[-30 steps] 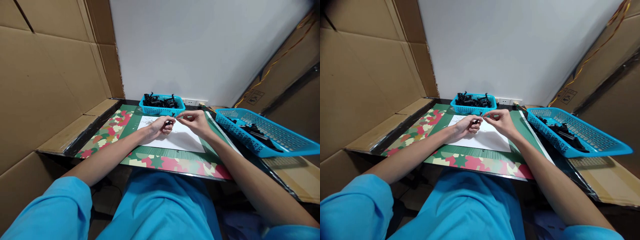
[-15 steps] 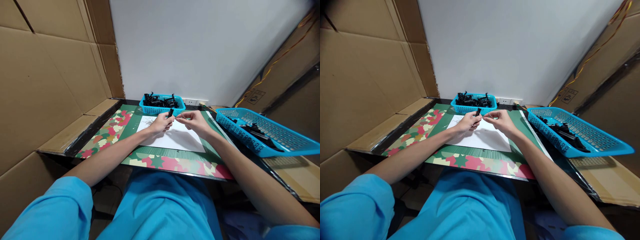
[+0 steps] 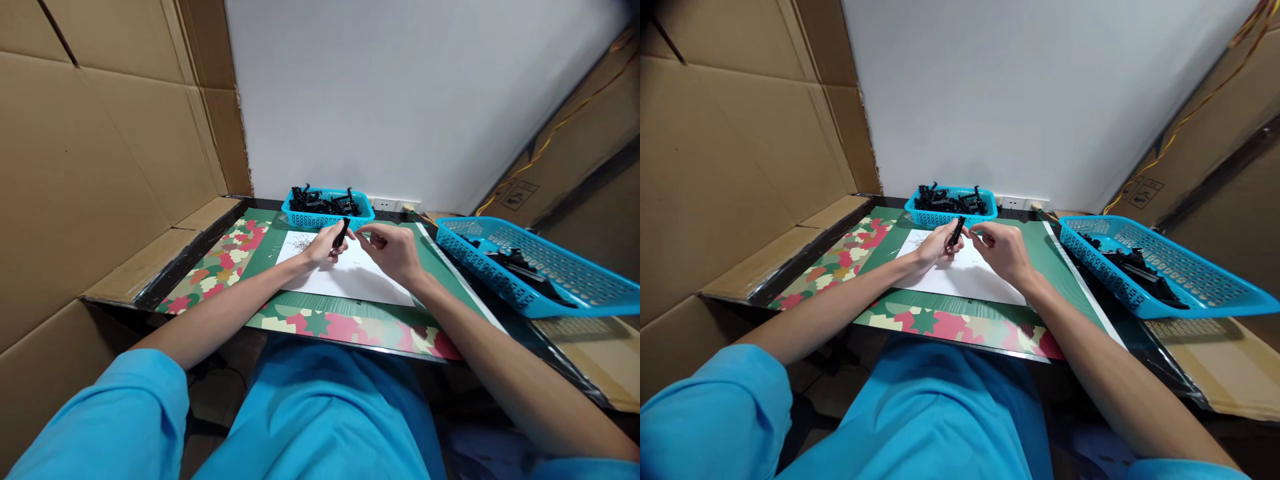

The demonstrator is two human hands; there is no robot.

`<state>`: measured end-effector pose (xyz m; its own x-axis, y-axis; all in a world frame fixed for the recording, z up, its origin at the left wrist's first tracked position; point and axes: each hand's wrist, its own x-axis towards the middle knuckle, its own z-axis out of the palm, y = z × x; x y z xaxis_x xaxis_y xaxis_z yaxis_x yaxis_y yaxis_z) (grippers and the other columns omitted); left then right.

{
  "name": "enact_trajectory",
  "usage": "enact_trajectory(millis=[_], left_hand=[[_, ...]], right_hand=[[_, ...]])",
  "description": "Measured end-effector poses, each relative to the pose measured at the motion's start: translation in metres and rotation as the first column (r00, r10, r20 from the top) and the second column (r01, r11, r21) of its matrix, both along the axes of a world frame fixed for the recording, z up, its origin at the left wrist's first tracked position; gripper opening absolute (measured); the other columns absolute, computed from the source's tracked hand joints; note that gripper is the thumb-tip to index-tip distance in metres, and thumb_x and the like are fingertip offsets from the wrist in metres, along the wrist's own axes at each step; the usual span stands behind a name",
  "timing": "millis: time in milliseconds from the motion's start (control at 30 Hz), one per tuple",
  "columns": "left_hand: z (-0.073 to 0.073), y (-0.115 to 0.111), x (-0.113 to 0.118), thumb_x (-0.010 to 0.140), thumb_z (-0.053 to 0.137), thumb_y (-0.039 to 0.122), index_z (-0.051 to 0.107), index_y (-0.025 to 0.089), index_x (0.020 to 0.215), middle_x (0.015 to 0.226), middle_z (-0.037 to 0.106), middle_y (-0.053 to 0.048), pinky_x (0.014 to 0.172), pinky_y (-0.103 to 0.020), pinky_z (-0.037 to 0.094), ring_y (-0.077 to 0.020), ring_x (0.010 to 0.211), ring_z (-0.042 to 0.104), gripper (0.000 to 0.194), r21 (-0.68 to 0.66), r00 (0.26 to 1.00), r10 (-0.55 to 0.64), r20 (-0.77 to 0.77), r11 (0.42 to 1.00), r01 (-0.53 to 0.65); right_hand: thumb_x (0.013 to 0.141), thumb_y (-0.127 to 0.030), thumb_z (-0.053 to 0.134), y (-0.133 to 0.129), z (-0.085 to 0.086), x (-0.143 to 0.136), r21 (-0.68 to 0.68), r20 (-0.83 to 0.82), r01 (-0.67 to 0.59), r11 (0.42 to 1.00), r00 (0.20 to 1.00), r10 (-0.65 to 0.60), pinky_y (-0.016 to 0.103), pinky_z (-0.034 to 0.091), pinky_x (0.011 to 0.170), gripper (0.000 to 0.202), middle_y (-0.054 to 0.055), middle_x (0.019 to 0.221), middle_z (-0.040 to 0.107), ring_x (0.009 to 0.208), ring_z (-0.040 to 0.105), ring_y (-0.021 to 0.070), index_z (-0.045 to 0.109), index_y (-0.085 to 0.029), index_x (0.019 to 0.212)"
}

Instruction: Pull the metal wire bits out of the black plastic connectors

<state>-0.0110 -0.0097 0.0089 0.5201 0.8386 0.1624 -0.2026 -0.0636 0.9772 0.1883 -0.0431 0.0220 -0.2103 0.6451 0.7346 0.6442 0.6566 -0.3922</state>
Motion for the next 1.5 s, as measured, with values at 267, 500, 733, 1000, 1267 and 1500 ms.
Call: enact_trajectory(millis=[267, 500, 733, 1000, 1267, 1500], left_hand=[[0.001, -0.001, 0.001, 0.107, 0.050, 0.050, 0.060, 0.018, 0.097, 0.071, 0.052, 0.000, 0.052, -0.019, 0.032, -0.0100, 0.057, 0.044, 0.036, 0.107, 0.999, 0.024, 0.043, 0.994, -0.028], [-0.006, 0.007, 0.001, 0.107, 0.053, 0.053, 0.059, 0.017, 0.096, 0.079, 0.055, 0.000, 0.052, -0.017, 0.035, -0.0093, 0.061, 0.054, 0.038, 0.176, 0.999, 0.054, -0.005, 0.983, -0.052], [-0.005, 0.005, -0.001, 0.110, 0.047, 0.052, 0.058, 0.018, 0.101, 0.078, 0.058, 0.000, 0.053, -0.018, 0.038, -0.0100, 0.061, 0.055, 0.037, 0.239, 0.996, 0.058, -0.067, 0.970, -0.041], [-0.004, 0.004, 0.000, 0.112, 0.041, 0.050, 0.054, 0.019, 0.100, 0.072, 0.057, 0.000, 0.049, -0.019, 0.032, -0.0099, 0.055, 0.050, 0.036, 0.240, 0.997, 0.044, -0.062, 0.970, -0.028], [0.000, 0.000, 0.001, 0.113, 0.039, 0.045, 0.050, 0.020, 0.099, 0.064, 0.048, 0.003, 0.047, -0.020, 0.023, -0.0085, 0.047, 0.039, 0.031, 0.189, 0.999, -0.034, 0.029, 0.982, 0.028], [0.000, -0.002, 0.002, 0.111, 0.044, 0.046, 0.049, 0.021, 0.098, 0.066, 0.046, 0.003, 0.048, -0.021, 0.022, -0.0092, 0.050, 0.040, 0.029, 0.194, 0.999, 0.003, 0.048, 0.981, -0.013]], right_hand=[[0.096, -0.027, 0.063, 0.000, -0.010, -0.004, 0.076, 0.125, -0.059, 0.995, 0.991, 0.049, 0.031, 0.041, 0.063, 0.021, 0.002, 0.067, 0.065, 0.057, 0.051, 0.0151, 0.083, -0.022, 0.099], [0.094, -0.022, 0.064, 0.005, -0.017, -0.005, 0.068, 0.146, -0.101, 0.993, 0.985, 0.090, 0.028, 0.041, 0.060, 0.019, 0.001, 0.068, 0.069, 0.056, 0.050, 0.0127, 0.083, -0.020, 0.099], [0.093, -0.021, 0.067, 0.006, -0.018, -0.004, 0.115, 0.142, -0.119, 0.986, 0.985, 0.103, 0.026, 0.040, 0.059, 0.016, -0.001, 0.065, 0.066, 0.054, 0.048, 0.0111, 0.082, -0.018, 0.097], [0.095, -0.026, 0.069, 0.001, -0.015, -0.007, 0.102, 0.087, -0.104, 0.989, 0.992, 0.095, 0.027, 0.040, 0.056, 0.017, -0.001, 0.060, 0.061, 0.054, 0.049, 0.0123, 0.084, -0.018, 0.096], [0.095, -0.025, 0.068, 0.002, -0.017, -0.004, 0.090, 0.102, -0.076, 0.993, 0.993, 0.067, 0.027, 0.040, 0.056, 0.018, 0.000, 0.064, 0.065, 0.054, 0.050, 0.0124, 0.084, -0.018, 0.101], [0.096, -0.021, 0.064, 0.003, -0.015, 0.001, 0.149, 0.242, -0.079, 0.986, 0.969, 0.041, 0.027, 0.043, 0.059, 0.019, 0.002, 0.075, 0.074, 0.056, 0.056, 0.0121, 0.082, -0.020, 0.102]])
